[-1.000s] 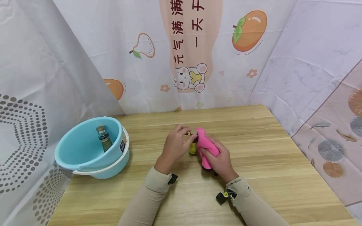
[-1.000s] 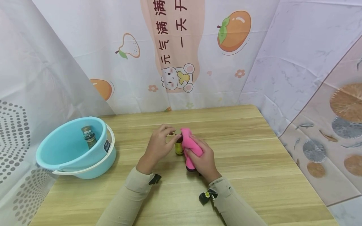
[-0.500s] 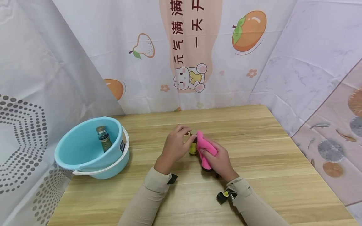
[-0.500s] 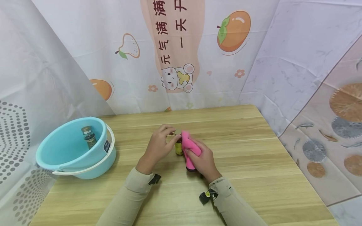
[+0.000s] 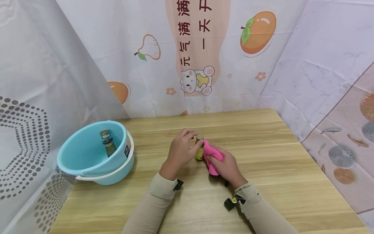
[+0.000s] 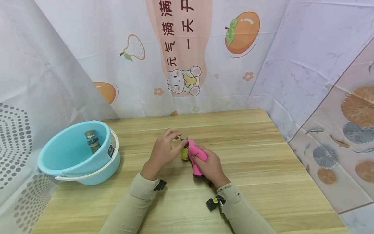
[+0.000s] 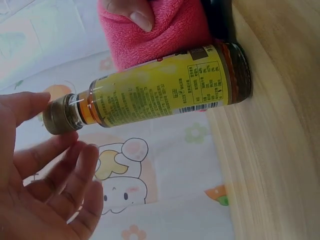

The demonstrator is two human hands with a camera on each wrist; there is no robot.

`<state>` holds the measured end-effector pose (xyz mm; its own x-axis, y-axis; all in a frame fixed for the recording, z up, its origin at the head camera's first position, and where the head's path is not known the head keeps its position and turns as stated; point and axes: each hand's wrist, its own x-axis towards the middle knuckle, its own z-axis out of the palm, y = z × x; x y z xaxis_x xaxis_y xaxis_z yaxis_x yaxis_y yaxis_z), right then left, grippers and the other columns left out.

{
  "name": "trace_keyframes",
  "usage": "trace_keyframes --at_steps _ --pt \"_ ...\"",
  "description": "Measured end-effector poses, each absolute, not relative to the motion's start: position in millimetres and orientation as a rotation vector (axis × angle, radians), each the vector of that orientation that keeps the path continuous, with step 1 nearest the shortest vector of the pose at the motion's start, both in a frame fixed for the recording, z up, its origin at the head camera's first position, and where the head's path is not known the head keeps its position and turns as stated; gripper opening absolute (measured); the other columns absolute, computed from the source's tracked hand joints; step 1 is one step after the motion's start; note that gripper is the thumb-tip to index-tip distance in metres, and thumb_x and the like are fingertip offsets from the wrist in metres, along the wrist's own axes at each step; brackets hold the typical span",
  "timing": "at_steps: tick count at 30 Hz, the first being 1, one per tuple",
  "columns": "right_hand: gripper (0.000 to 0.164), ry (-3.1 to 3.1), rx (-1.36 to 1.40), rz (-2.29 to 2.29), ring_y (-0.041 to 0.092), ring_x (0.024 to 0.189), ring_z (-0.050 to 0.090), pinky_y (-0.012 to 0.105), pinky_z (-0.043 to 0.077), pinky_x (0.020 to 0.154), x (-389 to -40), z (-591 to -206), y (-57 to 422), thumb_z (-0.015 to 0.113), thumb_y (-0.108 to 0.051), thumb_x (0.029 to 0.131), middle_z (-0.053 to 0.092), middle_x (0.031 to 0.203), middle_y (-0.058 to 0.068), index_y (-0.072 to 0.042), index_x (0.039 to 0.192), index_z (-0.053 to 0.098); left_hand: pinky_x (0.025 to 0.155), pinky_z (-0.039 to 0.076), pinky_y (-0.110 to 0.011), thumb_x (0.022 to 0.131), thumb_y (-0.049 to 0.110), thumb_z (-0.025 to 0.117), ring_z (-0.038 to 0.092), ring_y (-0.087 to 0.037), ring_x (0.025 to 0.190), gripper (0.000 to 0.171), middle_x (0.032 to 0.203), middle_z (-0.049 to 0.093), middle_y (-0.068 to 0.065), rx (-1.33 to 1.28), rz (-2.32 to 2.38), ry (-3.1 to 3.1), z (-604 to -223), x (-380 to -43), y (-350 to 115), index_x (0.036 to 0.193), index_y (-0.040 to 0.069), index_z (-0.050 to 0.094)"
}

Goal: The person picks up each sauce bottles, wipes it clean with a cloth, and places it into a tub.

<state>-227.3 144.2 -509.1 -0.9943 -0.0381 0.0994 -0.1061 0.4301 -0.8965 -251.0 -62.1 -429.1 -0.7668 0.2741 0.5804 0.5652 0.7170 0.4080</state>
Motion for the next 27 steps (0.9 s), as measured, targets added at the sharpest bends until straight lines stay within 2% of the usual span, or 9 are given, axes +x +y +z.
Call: trace_keyframes --at_steps 4,8,11,18,23,27 --pt "0.044 -2.612 0.133 1.635 0.017 0.086 0.067 0.033 0.056 0.074 -227.3 -507.8 143.8 0.079 -0.030 0.091 0.076 0.113 0.003 -0.032 0.134 0.070 0.066 0.057 -0.032 0.086 0.042 0.085 0.070 -0.018 0.082 0.043 0.108 0.072 -0.005 -0.570 -0.795 -2.410 -429.3 -251.1 -62.3 0.113 0.009 0.076" --pt "0.044 -2.620 0.115 1.629 0.018 0.086 0.067 0.033 0.056 0.074 -227.8 -508.5 143.0 0.079 -0.030 0.091 0.076 0.115 0.002 -0.032 0.134 0.070 0.067 0.056 -0.031 0.086 0.043 0.085 0.070 -0.016 0.081 0.036 0.101 0.071 -0.002 -0.518 -0.774 -2.418 -429.4 -251.0 -63.6 0.103 0.013 0.076" --pt "0.044 -2.620 0.101 1.626 0.017 0.088 0.067 0.032 0.056 0.075 -227.9 -509.7 142.2 0.079 -0.029 0.091 0.075 0.117 0.000 -0.034 0.134 0.069 0.069 0.055 -0.032 0.087 0.043 0.084 0.070 -0.017 0.083 0.032 0.099 0.070 0.000 -0.516 -0.762 -2.426 -429.5 -251.0 -64.1 0.098 0.013 0.076" --pt "0.045 -2.524 0.104 1.705 0.018 0.089 0.068 0.031 0.057 0.073 -226.4 -510.9 142.6 0.081 -0.028 0.089 0.075 0.117 0.001 -0.032 0.132 0.071 0.076 0.057 -0.034 0.088 0.040 0.083 0.070 -0.020 0.093 0.030 0.102 0.070 0.000 -0.559 -0.784 -2.403 -430.4 -250.8 -63.7 0.097 0.012 0.077" --pt "0.044 -2.372 0.162 1.805 0.020 0.093 0.067 0.030 0.059 0.074 -225.0 -508.5 143.6 0.083 -0.024 0.089 0.073 0.122 0.002 -0.030 0.131 0.071 0.087 0.058 -0.036 0.091 0.039 0.081 0.068 -0.020 0.103 0.031 0.107 0.071 -0.002 -0.591 -0.776 -2.406 -429.9 -251.5 -62.7 0.100 0.010 0.078" --pt "0.046 -2.276 0.225 1.810 0.019 0.095 0.066 0.028 0.059 0.075 -223.9 -507.0 143.2 0.083 -0.016 0.089 0.072 0.125 0.003 -0.026 0.133 0.071 0.089 0.058 -0.036 0.093 0.038 0.078 0.068 -0.020 0.104 0.032 0.110 0.070 -0.004 -0.615 -0.772 -2.422 -429.7 -251.3 -62.0 0.104 0.008 0.079"
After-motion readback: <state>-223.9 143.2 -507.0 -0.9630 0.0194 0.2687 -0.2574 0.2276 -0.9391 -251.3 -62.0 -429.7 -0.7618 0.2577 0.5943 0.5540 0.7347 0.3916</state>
